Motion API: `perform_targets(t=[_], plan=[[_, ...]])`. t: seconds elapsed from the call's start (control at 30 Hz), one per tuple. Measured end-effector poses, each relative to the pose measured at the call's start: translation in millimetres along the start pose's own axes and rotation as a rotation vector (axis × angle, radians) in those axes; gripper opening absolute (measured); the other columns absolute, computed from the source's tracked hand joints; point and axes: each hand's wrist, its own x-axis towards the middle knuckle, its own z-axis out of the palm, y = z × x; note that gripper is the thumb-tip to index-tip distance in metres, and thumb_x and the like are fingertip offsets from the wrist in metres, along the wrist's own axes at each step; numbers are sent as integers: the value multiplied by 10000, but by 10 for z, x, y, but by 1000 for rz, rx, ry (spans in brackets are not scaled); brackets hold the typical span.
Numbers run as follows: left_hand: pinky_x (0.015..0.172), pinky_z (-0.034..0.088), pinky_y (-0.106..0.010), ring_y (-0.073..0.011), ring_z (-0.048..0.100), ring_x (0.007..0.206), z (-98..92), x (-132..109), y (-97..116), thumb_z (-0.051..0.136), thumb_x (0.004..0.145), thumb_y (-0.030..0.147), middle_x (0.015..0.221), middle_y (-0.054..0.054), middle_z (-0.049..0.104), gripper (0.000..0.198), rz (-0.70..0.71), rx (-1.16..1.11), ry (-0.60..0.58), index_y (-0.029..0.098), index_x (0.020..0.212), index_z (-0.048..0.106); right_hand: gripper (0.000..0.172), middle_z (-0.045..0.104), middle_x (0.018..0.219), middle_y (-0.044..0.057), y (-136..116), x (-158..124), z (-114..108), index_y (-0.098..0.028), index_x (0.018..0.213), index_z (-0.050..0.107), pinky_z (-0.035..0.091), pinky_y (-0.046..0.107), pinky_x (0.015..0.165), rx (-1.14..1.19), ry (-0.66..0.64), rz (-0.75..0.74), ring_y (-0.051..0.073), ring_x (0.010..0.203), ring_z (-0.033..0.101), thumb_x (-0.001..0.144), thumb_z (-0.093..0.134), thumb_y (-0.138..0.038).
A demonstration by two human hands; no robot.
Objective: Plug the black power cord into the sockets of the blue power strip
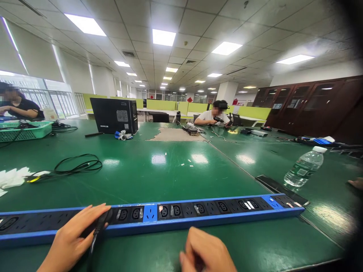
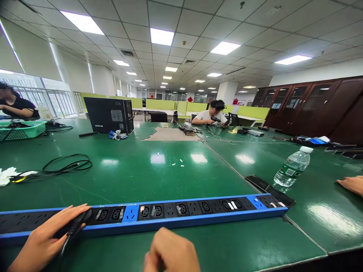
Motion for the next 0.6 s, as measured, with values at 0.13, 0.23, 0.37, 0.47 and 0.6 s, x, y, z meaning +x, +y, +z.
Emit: perform_targets(t=[0.13,0.23,0.37,0.47,0.6], plan=[[1004,518,-411,-228,707,1045,7,-8,-3,586,866,352,1162,51,732,371,-52,-74,-28,387,1234,622,236,523,545,-26,475,7,-77,-226,577,424,273,241,518,-485,175,280,120,518,440,763,524,-331],[1034,488,-434,-233,697,1067,-35,-6,23,573,877,353,1157,44,735,347,-105,-148,-58,374,1216,643,372,447,490,-28,692,-51,-115,-224,534,314,272,238,521,-536,154,311,114,499,416,801,454,-442],[911,585,-364,-238,698,1065,-169,103,232,573,893,346,1179,-2,728,320,-320,-341,60,297,1202,641,438,341,472,-32,760,-59,-112,-225,517,220,237,247,512,-520,141,328,107,488,351,805,377,-516],[939,569,-359,-234,692,1075,-147,303,512,619,873,336,1215,-28,710,349,-318,-428,102,271,1216,627,422,322,473,-32,750,-40,-102,-222,512,215,212,253,509,-524,131,348,105,487,328,793,368,-497],[1064,458,-478,-228,702,1032,154,574,860,592,886,322,1110,-32,748,300,-171,-426,-110,270,1174,656,394,337,464,-34,740,-46,-106,-220,502,235,214,255,508,-511,150,350,106,485,334,762,417,-454]])
